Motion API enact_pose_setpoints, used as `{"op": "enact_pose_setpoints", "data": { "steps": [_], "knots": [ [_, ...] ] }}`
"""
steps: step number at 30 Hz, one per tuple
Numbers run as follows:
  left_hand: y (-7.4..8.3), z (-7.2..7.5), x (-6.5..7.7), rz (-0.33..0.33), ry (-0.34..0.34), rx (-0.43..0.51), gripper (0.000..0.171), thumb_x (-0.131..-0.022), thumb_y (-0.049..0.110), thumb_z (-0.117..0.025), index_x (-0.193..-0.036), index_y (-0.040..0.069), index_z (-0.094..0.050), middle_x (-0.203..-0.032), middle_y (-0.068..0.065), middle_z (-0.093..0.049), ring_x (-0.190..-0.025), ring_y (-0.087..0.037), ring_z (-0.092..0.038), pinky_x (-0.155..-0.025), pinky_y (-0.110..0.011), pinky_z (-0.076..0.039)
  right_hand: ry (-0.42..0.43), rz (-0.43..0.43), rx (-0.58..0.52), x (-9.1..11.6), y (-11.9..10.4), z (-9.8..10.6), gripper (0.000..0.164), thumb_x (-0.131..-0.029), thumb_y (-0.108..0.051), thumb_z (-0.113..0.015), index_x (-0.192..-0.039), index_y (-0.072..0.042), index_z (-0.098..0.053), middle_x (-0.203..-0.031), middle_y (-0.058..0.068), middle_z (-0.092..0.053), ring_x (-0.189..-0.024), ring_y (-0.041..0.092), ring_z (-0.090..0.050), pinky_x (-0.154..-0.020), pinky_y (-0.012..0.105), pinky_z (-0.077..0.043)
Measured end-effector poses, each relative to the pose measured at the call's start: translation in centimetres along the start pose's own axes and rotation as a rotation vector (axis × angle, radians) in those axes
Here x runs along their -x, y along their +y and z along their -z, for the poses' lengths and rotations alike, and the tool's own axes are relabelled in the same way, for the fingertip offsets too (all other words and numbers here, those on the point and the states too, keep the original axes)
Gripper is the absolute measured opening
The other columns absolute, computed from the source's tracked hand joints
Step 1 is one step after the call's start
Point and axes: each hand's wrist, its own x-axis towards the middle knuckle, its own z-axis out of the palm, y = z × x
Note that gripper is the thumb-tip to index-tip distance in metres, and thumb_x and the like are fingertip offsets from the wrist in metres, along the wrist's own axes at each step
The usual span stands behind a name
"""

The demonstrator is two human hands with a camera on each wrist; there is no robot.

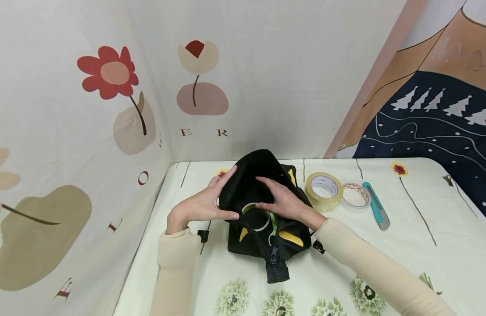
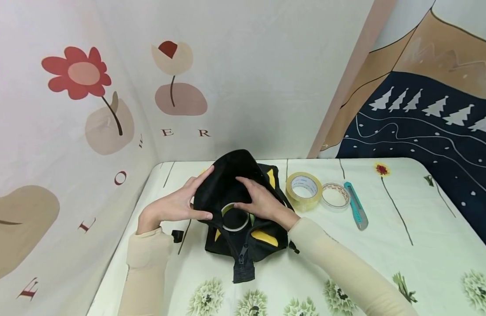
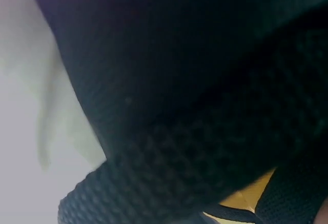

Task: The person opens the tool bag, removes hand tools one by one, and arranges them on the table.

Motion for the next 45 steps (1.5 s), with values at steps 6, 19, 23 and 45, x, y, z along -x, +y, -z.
{"op": "enact_pose_setpoints", "data": {
  "steps": [6,19,23,45],
  "knots": [
    [0.0,0.0,-0.1,-0.003,-0.001,0.001,0.124,-0.095,0.034,-0.089,-0.181,0.028,0.001,-0.173,-0.028,-0.021,-0.158,-0.047,-0.034,-0.121,-0.07,-0.037,0.037,0.02,0.041,0.0,0.4,-0.5,0.08,-0.101,-0.021,-0.085,-0.166,0.0,-0.044,-0.167,0.025,-0.05,-0.151,0.045,-0.051,-0.122,0.06,-0.043],
    [-0.2,0.1,0.1,0.012,0.012,-0.01,0.124,-0.095,0.034,-0.09,-0.181,0.029,0.0,-0.173,-0.028,-0.022,-0.157,-0.047,-0.037,-0.121,-0.07,-0.038,0.087,-0.008,0.06,-0.8,1.0,-1.3,0.072,-0.1,-0.008,-0.082,-0.162,0.004,-0.048,-0.163,0.028,-0.051,-0.15,0.046,-0.051,-0.123,0.058,-0.041],
    [-0.2,0.0,0.1,0.016,0.01,-0.008,0.124,-0.095,0.035,-0.09,-0.181,0.03,-0.001,-0.172,-0.028,-0.022,-0.155,-0.047,-0.039,-0.12,-0.069,-0.039,0.087,-0.053,0.083,-0.9,1.1,-1.4,0.07,-0.101,-0.007,-0.08,-0.163,0.003,-0.048,-0.164,0.027,-0.05,-0.151,0.045,-0.05,-0.123,0.059,-0.041],
    [-0.2,0.0,0.0,0.005,0.008,-0.019,0.124,-0.095,0.034,-0.09,-0.181,0.03,-0.001,-0.172,-0.027,-0.023,-0.156,-0.045,-0.038,-0.121,-0.068,-0.038,0.067,-0.103,0.04,-1.0,1.7,-1.7,0.071,-0.096,-0.003,-0.086,-0.157,0.003,-0.05,-0.129,0.027,-0.065,-0.115,0.041,-0.065,-0.1,0.057,-0.054]
  ]
}}
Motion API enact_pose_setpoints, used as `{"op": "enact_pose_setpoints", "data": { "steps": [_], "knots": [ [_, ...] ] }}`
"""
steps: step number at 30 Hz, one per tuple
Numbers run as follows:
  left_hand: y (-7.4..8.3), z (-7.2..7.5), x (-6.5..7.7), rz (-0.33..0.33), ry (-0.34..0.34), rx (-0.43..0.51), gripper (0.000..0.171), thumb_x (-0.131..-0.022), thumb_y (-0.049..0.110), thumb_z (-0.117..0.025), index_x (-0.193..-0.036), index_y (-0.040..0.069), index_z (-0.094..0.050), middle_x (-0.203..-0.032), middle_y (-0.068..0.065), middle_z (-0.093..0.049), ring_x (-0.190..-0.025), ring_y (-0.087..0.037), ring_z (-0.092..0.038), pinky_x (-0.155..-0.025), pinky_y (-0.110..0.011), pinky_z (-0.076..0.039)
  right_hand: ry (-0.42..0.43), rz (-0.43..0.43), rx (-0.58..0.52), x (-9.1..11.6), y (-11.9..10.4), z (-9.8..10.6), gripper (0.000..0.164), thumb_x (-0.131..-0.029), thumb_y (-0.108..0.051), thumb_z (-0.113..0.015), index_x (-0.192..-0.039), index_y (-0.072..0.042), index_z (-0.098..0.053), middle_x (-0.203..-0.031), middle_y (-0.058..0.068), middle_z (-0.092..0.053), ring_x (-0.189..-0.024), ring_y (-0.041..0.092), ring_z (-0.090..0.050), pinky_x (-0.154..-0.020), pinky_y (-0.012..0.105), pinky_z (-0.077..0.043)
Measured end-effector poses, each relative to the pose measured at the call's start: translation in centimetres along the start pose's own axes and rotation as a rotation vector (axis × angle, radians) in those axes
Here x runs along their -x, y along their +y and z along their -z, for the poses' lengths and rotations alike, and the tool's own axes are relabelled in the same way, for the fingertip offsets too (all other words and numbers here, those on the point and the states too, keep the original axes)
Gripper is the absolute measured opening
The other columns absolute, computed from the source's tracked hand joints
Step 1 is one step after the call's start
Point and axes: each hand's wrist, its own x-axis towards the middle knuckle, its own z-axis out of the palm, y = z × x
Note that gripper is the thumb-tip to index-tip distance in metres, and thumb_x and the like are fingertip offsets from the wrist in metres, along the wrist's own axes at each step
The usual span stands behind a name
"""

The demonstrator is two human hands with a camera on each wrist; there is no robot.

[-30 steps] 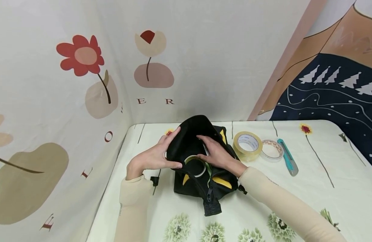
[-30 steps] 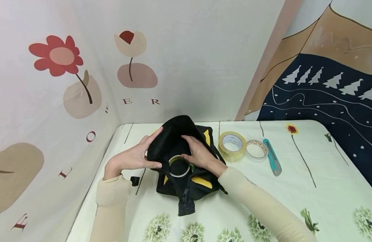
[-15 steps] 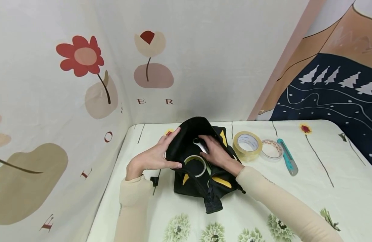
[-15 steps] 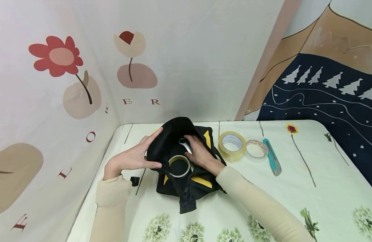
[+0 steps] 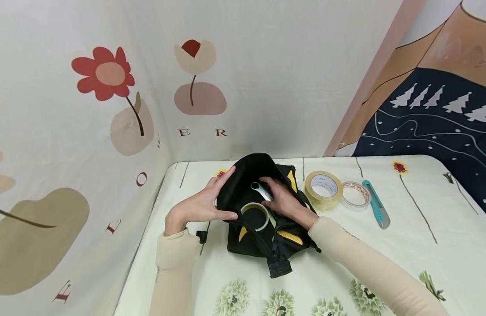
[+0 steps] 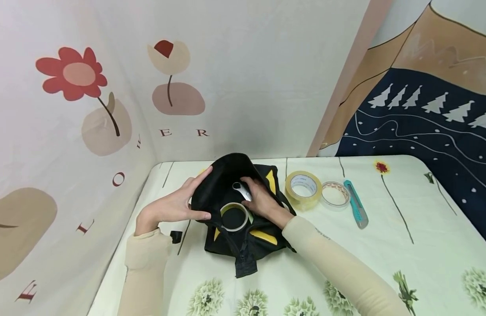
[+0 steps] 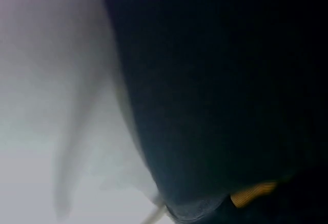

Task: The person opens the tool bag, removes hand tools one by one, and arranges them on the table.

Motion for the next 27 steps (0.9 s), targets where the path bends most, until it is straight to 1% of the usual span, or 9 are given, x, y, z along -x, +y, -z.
{"op": "enact_pose_setpoints", "data": {
  "steps": [2,8,14,16,21,27],
  "knots": [
    [0.02,-0.01,0.03,-0.006,0.0,-0.001,0.123,-0.095,0.034,-0.089,-0.181,0.029,-0.001,-0.173,-0.027,-0.022,-0.155,-0.046,-0.038,-0.121,-0.069,-0.039,-0.004,0.0,-0.002,-0.02,0.0,0.05,0.071,-0.095,-0.003,-0.086,-0.157,0.003,-0.05,-0.125,0.026,-0.066,-0.113,0.042,-0.065,-0.099,0.058,-0.053],
    [0.1,0.04,0.06,-0.001,0.001,0.003,0.123,-0.095,0.035,-0.089,-0.181,0.03,-0.001,-0.172,-0.027,-0.024,-0.155,-0.045,-0.039,-0.12,-0.068,-0.039,0.0,0.007,-0.008,-0.11,0.11,0.05,0.071,-0.094,-0.003,-0.087,-0.155,0.004,-0.052,-0.117,0.023,-0.069,-0.11,0.04,-0.068,-0.096,0.055,-0.055],
    [0.24,0.05,0.09,0.0,-0.006,0.018,0.123,-0.095,0.033,-0.089,-0.181,0.03,-0.001,-0.177,-0.026,-0.016,-0.162,-0.045,-0.029,-0.122,-0.071,-0.036,0.007,0.025,-0.057,-0.21,0.16,-0.08,0.068,-0.093,0.003,-0.085,-0.154,0.004,-0.055,-0.111,0.021,-0.072,-0.102,0.037,-0.07,-0.089,0.053,-0.057],
    [0.2,-0.01,0.02,-0.004,-0.008,0.018,0.123,-0.095,0.033,-0.089,-0.181,0.03,0.0,-0.178,-0.026,-0.015,-0.162,-0.046,-0.027,-0.122,-0.071,-0.036,0.015,0.035,-0.059,-0.17,0.17,-0.11,0.067,-0.092,0.004,-0.084,-0.153,0.004,-0.056,-0.109,0.02,-0.072,-0.1,0.037,-0.07,-0.088,0.052,-0.057],
    [0.02,-0.05,-0.08,-0.008,-0.01,0.016,0.123,-0.096,0.032,-0.089,-0.181,0.029,0.0,-0.178,-0.027,-0.013,-0.162,-0.047,-0.027,-0.121,-0.072,-0.036,0.031,0.063,-0.062,0.02,0.0,-0.09,0.064,-0.092,0.004,-0.083,-0.15,0.004,-0.059,-0.108,0.02,-0.074,-0.099,0.036,-0.071,-0.086,0.051,-0.058],
    [0.08,-0.01,0.03,-0.008,-0.001,0.019,0.124,-0.095,0.032,-0.089,-0.181,0.03,0.0,-0.177,-0.027,-0.015,-0.162,-0.046,-0.028,-0.122,-0.071,-0.036,0.036,0.084,-0.08,0.14,-0.33,0.1,0.059,-0.093,0.002,-0.084,-0.149,0.001,-0.063,-0.113,0.019,-0.076,-0.103,0.034,-0.074,-0.089,0.05,-0.061]
  ]
}}
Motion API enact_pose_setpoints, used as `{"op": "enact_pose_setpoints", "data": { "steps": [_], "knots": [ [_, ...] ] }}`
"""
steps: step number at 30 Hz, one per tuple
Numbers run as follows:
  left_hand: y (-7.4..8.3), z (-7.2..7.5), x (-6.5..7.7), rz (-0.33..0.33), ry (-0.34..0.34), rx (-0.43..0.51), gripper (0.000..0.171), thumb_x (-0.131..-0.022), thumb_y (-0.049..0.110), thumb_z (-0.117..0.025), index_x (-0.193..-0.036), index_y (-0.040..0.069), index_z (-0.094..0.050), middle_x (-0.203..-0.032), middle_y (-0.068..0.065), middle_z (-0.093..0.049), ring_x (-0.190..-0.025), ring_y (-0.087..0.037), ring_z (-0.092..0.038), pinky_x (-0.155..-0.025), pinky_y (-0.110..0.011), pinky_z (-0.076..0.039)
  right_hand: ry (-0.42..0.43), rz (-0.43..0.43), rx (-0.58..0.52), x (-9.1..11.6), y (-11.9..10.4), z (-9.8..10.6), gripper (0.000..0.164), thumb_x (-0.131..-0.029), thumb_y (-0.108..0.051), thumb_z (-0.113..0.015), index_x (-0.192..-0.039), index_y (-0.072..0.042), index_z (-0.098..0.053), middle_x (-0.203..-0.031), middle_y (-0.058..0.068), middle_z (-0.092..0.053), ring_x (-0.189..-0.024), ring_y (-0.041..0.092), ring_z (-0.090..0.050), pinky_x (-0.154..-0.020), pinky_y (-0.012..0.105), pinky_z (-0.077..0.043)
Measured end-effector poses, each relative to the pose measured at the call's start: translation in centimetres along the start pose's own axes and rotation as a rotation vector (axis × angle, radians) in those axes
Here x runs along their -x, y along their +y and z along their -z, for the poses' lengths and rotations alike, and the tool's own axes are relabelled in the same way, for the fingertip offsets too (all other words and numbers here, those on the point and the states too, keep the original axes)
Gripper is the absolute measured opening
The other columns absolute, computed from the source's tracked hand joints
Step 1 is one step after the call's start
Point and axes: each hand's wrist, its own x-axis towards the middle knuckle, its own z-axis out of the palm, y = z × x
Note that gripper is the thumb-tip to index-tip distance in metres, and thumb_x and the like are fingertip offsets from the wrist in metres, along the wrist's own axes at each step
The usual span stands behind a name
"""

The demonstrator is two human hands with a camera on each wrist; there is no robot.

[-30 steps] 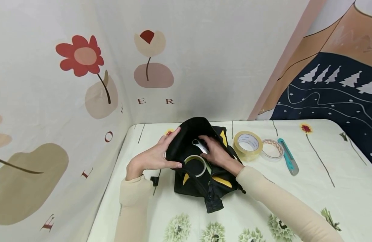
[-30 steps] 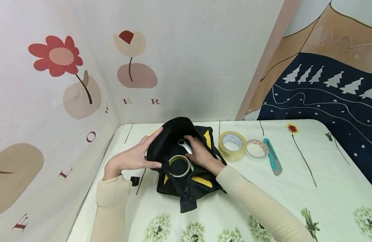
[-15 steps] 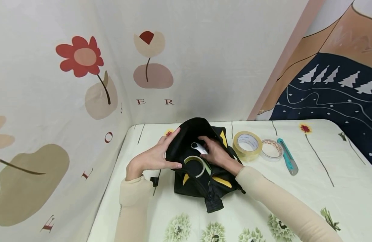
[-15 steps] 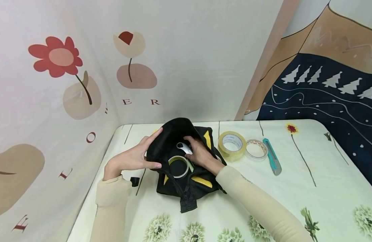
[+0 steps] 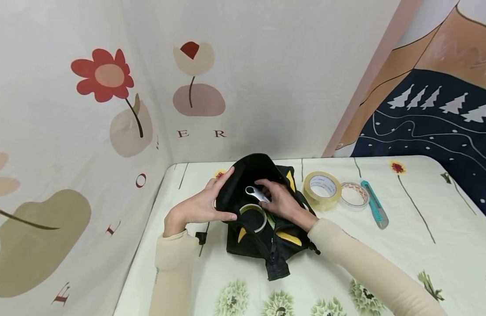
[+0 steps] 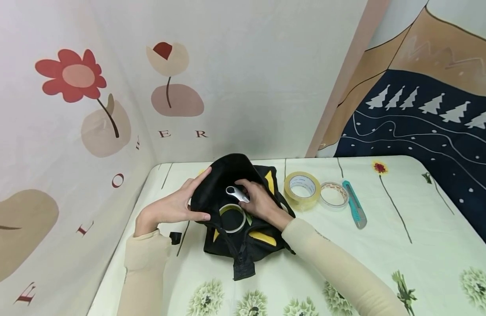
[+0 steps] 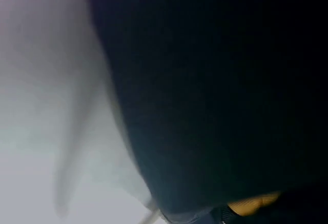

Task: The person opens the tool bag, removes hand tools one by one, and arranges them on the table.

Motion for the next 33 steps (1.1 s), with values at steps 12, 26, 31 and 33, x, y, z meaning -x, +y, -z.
{"op": "enact_pose_setpoints", "data": {
  "steps": [12,26,31,33],
  "knots": [
    [0.1,0.0,0.2,0.006,0.006,0.012,0.125,-0.094,0.032,-0.09,-0.181,0.031,-0.001,-0.177,-0.027,-0.017,-0.162,-0.046,-0.028,-0.122,-0.071,-0.035,0.053,0.037,-0.049,0.4,-1.0,0.6,0.058,-0.091,0.0,-0.089,-0.145,-0.003,-0.068,-0.111,0.013,-0.078,-0.101,0.027,-0.077,-0.086,0.044,-0.063],
    [0.5,0.0,0.0,0.011,-0.004,0.015,0.125,-0.094,0.033,-0.09,-0.181,0.032,0.001,-0.178,-0.027,-0.013,-0.162,-0.047,-0.028,-0.122,-0.072,-0.035,0.184,0.058,-0.122,1.2,-2.1,1.4,0.041,-0.089,-0.001,-0.091,-0.128,-0.004,-0.08,-0.111,0.012,-0.077,-0.098,0.026,-0.075,-0.084,0.041,-0.065],
    [0.3,-0.1,0.0,0.017,-0.007,0.015,0.126,-0.095,0.034,-0.09,-0.18,0.032,0.002,-0.176,-0.027,-0.017,-0.16,-0.048,-0.032,-0.122,-0.071,-0.036,0.248,0.08,-0.186,1.4,-2.4,1.6,0.043,-0.089,0.0,-0.091,-0.13,-0.004,-0.079,-0.113,0.012,-0.078,-0.098,0.026,-0.076,-0.085,0.041,-0.065],
    [0.2,-0.1,0.0,0.019,-0.006,0.013,0.126,-0.095,0.034,-0.09,-0.18,0.032,0.003,-0.175,-0.027,-0.019,-0.158,-0.048,-0.034,-0.121,-0.071,-0.037,0.269,0.083,-0.21,1.5,-2.7,1.7,0.045,-0.088,0.001,-0.091,-0.131,-0.004,-0.078,-0.113,0.012,-0.078,-0.098,0.025,-0.076,-0.086,0.039,-0.065]
  ]
}}
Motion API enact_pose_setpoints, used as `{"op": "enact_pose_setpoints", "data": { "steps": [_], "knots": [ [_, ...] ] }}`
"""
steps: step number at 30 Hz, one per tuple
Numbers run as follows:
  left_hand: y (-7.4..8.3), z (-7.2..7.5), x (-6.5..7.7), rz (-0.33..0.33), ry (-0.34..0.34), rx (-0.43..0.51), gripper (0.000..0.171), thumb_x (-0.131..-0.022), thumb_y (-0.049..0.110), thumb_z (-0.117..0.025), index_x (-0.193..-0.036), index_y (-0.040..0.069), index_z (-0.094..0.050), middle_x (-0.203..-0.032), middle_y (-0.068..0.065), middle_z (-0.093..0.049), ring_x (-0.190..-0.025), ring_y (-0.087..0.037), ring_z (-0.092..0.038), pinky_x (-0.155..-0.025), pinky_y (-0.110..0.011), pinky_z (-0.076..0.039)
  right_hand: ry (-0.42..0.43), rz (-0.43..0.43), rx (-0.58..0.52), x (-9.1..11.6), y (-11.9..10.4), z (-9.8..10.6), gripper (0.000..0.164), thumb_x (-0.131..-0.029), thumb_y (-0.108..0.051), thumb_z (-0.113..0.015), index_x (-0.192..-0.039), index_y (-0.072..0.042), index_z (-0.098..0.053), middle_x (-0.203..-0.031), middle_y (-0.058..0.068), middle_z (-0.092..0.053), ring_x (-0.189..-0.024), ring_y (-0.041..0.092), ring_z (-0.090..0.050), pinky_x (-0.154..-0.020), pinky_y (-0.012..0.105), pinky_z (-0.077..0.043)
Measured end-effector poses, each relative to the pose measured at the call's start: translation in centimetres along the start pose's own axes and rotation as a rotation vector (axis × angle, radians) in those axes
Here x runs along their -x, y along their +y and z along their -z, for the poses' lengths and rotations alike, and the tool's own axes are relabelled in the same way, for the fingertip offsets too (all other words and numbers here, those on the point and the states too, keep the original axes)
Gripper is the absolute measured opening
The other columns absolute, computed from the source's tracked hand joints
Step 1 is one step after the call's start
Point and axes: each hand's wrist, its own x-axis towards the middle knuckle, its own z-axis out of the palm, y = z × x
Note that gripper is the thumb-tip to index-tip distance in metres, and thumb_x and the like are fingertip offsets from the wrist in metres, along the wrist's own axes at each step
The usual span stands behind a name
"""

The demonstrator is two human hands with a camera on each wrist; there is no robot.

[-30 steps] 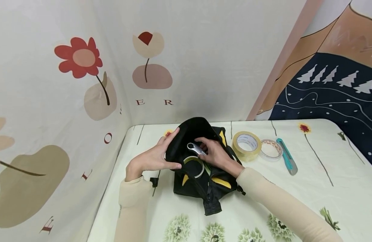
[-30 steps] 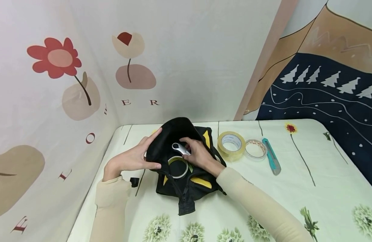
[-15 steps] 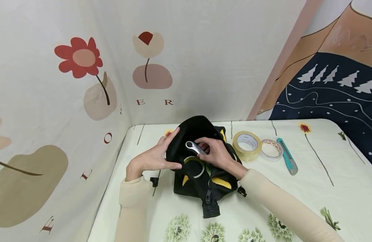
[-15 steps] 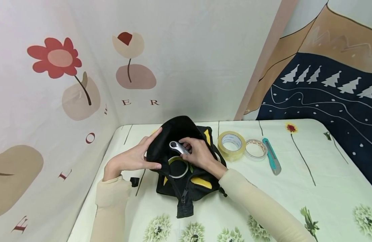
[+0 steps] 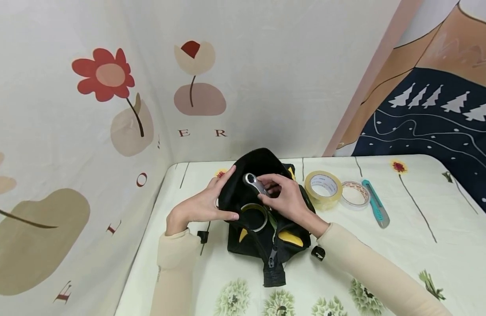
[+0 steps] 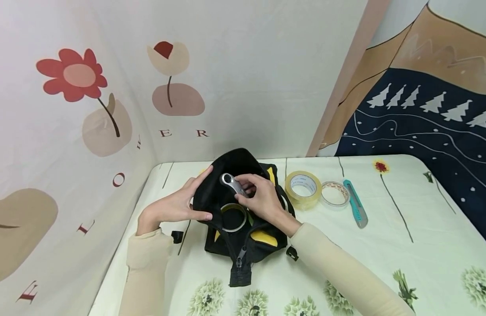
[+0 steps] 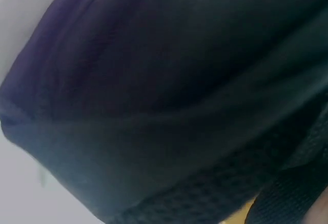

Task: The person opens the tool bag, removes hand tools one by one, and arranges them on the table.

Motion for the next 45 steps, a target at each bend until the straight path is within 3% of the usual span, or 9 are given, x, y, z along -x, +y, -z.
{"op": "enact_pose_setpoints", "data": {
  "steps": [8,18,24,33,41,45],
  "knots": [
    [0.0,0.0,0.1,0.0,0.009,0.005,0.126,-0.095,0.033,-0.09,-0.18,0.033,0.002,-0.174,-0.026,-0.02,-0.158,-0.047,-0.034,-0.122,-0.071,-0.036,0.075,0.053,-0.13,0.0,-0.8,0.0,0.048,-0.088,0.007,-0.089,-0.133,-0.003,-0.076,-0.116,0.013,-0.078,-0.104,0.027,-0.075,-0.09,0.037,-0.064],
    [-0.4,0.0,0.1,0.008,0.009,0.002,0.126,-0.095,0.034,-0.09,-0.18,0.034,0.003,-0.178,-0.025,-0.015,-0.161,-0.047,-0.031,-0.123,-0.071,-0.035,0.163,0.082,-0.271,-0.3,-2.6,0.8,0.045,-0.088,0.012,-0.086,-0.131,0.002,-0.075,-0.117,0.017,-0.076,-0.104,0.02,-0.072,-0.091,0.024,-0.06],
    [-0.4,0.0,0.1,0.001,0.011,-0.002,0.126,-0.095,0.033,-0.09,-0.18,0.033,0.002,-0.179,-0.025,-0.014,-0.162,-0.047,-0.028,-0.123,-0.072,-0.034,0.2,0.106,-0.274,-0.4,-3.9,1.9,0.046,-0.088,0.014,-0.085,-0.131,0.005,-0.074,-0.122,0.021,-0.075,-0.106,0.018,-0.07,-0.091,0.022,-0.059],
    [-0.2,-0.1,0.1,0.003,0.006,0.006,0.126,-0.095,0.032,-0.09,-0.18,0.032,0.003,-0.181,-0.025,-0.008,-0.164,-0.047,-0.024,-0.123,-0.072,-0.033,0.268,0.068,-0.268,0.3,-4.2,3.9,0.044,-0.087,0.017,-0.083,-0.129,0.008,-0.073,-0.126,0.024,-0.074,-0.101,0.012,-0.068,-0.091,0.02,-0.058],
    [-0.2,-0.1,-0.1,-0.005,-0.001,0.007,0.126,-0.095,0.032,-0.09,-0.18,0.032,0.003,-0.182,-0.024,-0.005,-0.165,-0.046,-0.021,-0.123,-0.071,-0.033,0.349,0.024,-0.364,0.9,-4.2,5.5,0.044,-0.086,0.023,-0.079,-0.128,0.014,-0.072,-0.121,-0.002,-0.077,-0.1,0.01,-0.073,-0.09,0.022,-0.06],
    [-0.1,-0.1,-0.1,-0.013,-0.001,0.001,0.127,-0.095,0.032,-0.09,-0.18,0.031,0.004,-0.182,-0.024,-0.006,-0.165,-0.046,-0.022,-0.123,-0.071,-0.033,0.393,0.039,-0.362,1.4,-4.1,6.3,0.043,-0.085,0.025,-0.078,-0.126,0.015,-0.072,-0.119,-0.005,-0.078,-0.1,0.01,-0.073,-0.09,0.022,-0.06]
  ]
}}
